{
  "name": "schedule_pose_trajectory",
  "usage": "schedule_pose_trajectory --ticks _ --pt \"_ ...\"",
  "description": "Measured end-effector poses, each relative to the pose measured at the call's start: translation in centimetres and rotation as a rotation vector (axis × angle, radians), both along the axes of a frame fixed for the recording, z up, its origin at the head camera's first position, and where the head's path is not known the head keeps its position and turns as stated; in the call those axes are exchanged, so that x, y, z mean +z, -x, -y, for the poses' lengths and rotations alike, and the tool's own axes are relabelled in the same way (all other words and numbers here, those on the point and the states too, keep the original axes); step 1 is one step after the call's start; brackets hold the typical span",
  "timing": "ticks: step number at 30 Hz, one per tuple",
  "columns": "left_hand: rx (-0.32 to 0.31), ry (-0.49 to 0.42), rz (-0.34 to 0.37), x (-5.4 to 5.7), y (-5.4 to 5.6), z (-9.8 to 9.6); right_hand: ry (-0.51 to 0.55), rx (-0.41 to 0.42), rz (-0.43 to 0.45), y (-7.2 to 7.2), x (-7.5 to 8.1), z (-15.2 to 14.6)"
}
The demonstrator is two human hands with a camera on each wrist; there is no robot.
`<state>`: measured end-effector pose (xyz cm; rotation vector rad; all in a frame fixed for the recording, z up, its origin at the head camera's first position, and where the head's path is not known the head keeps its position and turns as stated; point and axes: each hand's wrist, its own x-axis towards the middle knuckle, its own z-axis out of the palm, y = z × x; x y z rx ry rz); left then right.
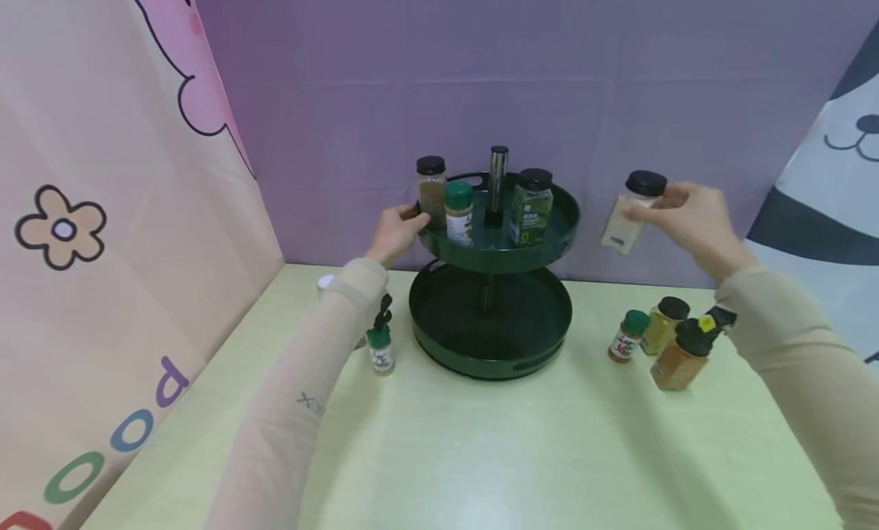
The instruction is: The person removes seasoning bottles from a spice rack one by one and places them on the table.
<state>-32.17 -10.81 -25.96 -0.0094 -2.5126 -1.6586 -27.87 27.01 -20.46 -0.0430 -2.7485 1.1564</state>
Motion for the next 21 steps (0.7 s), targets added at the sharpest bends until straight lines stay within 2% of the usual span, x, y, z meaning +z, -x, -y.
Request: schedule_pose_trajectory --ticks 9,21 --pt "0.003 0.001 0.004 0.1 0.0 0.0 -0.048 0.022 0.009 -0.8 -0.9 -0.4" --pt "0.003 0.003 -0.01 -0.1 0.1 0.0 -0.081 0.023 0.023 -1.5 -3.0 -1.5"
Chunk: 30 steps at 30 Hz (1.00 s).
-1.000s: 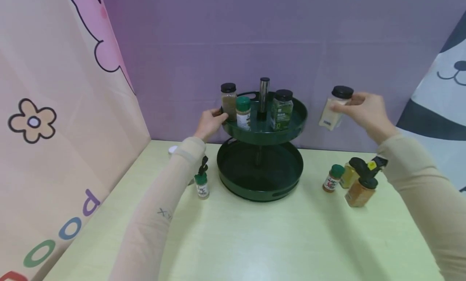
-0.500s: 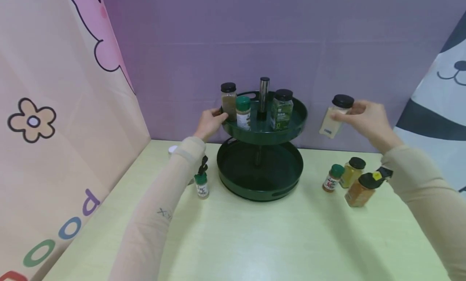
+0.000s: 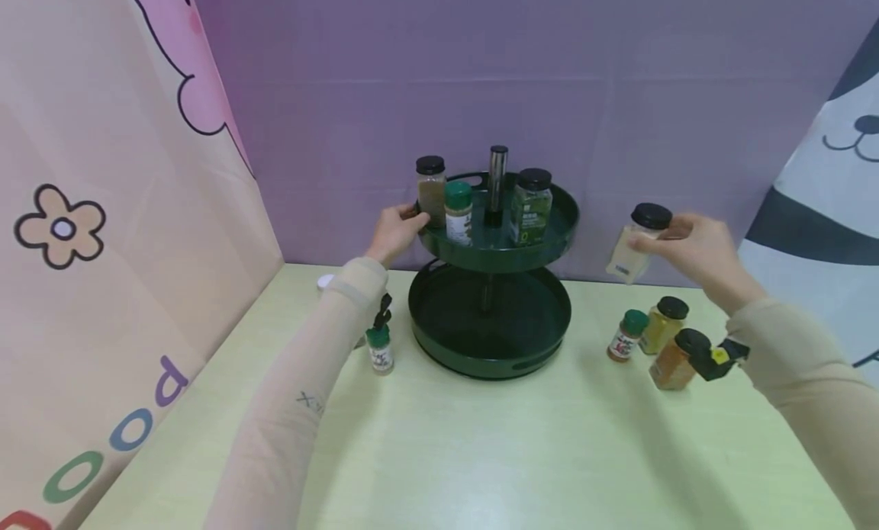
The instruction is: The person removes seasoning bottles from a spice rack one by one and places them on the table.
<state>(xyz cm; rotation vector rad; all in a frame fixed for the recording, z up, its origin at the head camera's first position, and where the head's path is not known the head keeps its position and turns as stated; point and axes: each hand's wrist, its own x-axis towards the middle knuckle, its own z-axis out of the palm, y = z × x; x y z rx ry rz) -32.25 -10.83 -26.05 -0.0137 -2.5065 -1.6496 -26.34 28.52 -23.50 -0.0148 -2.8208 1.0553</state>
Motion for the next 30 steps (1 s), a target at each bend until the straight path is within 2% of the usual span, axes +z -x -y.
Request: schedule_pose_trajectory --ticks 19,26,30 --pt "0.004 -0.029 0.006 0.0 0.1 0.0 -0.051 0.027 0.028 -1.3 -3.1 -1.5" --pt "0.001 -0.024 0.007 0.0 -0.1 0.0 -0.062 0.007 0.068 -1.6 -4.5 -1.8" --pt "0.002 -0.024 0.009 0.1 -0.1 -0.1 -0.081 0.017 0.047 -2.0 -5.3 -1.8"
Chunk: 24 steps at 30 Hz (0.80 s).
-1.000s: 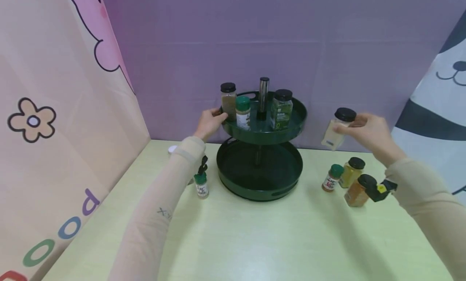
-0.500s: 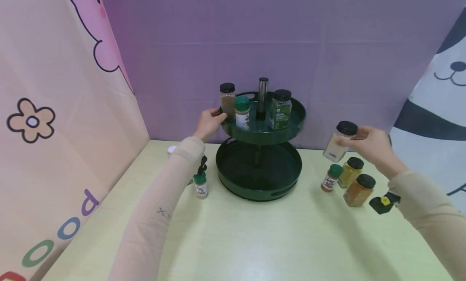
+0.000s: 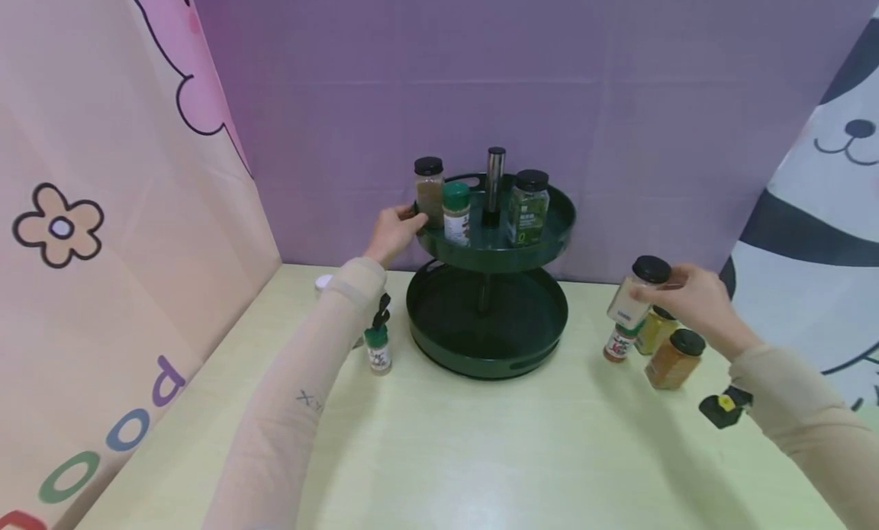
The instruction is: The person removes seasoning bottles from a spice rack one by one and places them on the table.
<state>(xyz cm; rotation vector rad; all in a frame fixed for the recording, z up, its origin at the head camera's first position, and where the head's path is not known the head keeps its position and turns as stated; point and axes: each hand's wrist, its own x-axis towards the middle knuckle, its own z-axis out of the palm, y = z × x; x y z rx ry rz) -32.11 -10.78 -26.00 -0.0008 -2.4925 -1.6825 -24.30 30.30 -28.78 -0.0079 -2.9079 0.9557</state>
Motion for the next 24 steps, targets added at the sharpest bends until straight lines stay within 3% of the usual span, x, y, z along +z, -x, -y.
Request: schedule_pose_trajectory --ticks 13,24 --pt "-0.004 0.009 -0.007 -0.1 0.1 0.0 0.001 0.052 -0.034 -0.8 -2.7 -0.2" --pt "-0.005 -0.011 0.003 0.0 0.2 0.0 -0.013 0.032 0.073 -1.2 -4.0 -0.5"
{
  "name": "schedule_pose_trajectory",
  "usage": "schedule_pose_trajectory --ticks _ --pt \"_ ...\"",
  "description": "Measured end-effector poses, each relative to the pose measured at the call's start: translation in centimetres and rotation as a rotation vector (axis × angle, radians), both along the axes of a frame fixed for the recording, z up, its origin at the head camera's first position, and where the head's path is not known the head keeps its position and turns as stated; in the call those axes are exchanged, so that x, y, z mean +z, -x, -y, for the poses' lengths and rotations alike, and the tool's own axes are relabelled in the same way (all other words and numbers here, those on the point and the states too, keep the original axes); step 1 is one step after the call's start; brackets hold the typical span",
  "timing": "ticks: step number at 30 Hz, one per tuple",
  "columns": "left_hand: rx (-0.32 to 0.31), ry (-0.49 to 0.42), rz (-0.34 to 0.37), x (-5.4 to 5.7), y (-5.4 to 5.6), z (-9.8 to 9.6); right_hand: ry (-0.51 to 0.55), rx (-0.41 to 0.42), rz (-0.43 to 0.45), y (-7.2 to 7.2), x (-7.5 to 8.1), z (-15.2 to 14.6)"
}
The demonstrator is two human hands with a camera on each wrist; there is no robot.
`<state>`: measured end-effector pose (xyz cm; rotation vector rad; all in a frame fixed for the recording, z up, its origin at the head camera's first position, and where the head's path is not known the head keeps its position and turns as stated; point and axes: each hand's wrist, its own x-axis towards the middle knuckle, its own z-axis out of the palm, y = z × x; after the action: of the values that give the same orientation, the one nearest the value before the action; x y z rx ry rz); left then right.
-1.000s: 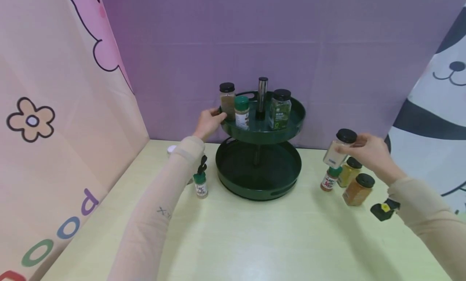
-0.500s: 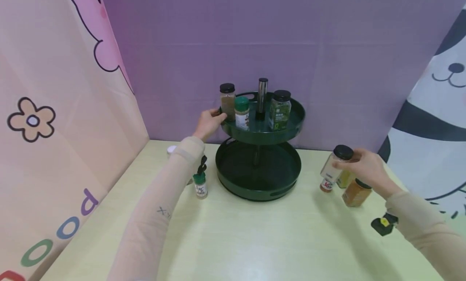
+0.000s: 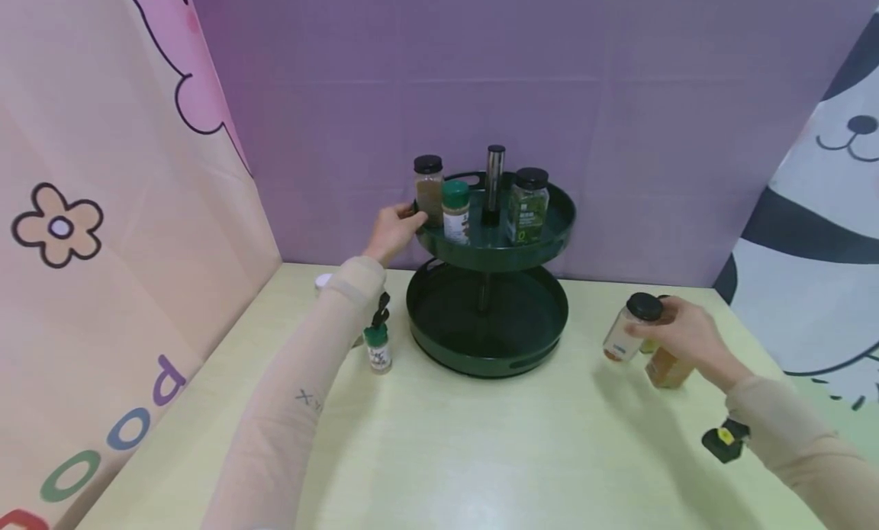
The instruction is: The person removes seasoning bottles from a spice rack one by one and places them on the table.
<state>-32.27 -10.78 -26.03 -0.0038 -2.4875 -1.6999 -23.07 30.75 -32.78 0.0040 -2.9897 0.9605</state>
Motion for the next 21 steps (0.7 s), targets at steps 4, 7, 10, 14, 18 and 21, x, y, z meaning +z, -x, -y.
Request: schedule_pose_trajectory --ticks 4,7,10,14,18,21 --pt "0.0 -0.002 -0.005 0.0 0.0 -0.1 -0.01 0.002 -0.006 -0.1 -0.7 -0.2" --pt "0.001 0.005 -0.012 0.0 -0.1 -0.1 -0.018 0.007 -0.013 -0.2 -1.3 -0.3" --pt "0.004 0.011 -0.016 0.0 -0.1 -0.1 -0.016 0.013 -0.005 -0.3 -1.9 -0.4" --pt "0.004 0.014 -0.018 0.0 0.0 -0.1 -0.011 0.015 0.002 -0.4 -2.6 -0.5" --pt "0.004 0.008 -0.006 0.0 0.1 -0.1 -0.006 0.013 -0.011 -0.6 -3.3 -0.6" --pt "0.005 -0.002 0.006 0.0 0.1 -0.1 -0.015 0.008 -0.015 -0.6 -3.7 -0.6"
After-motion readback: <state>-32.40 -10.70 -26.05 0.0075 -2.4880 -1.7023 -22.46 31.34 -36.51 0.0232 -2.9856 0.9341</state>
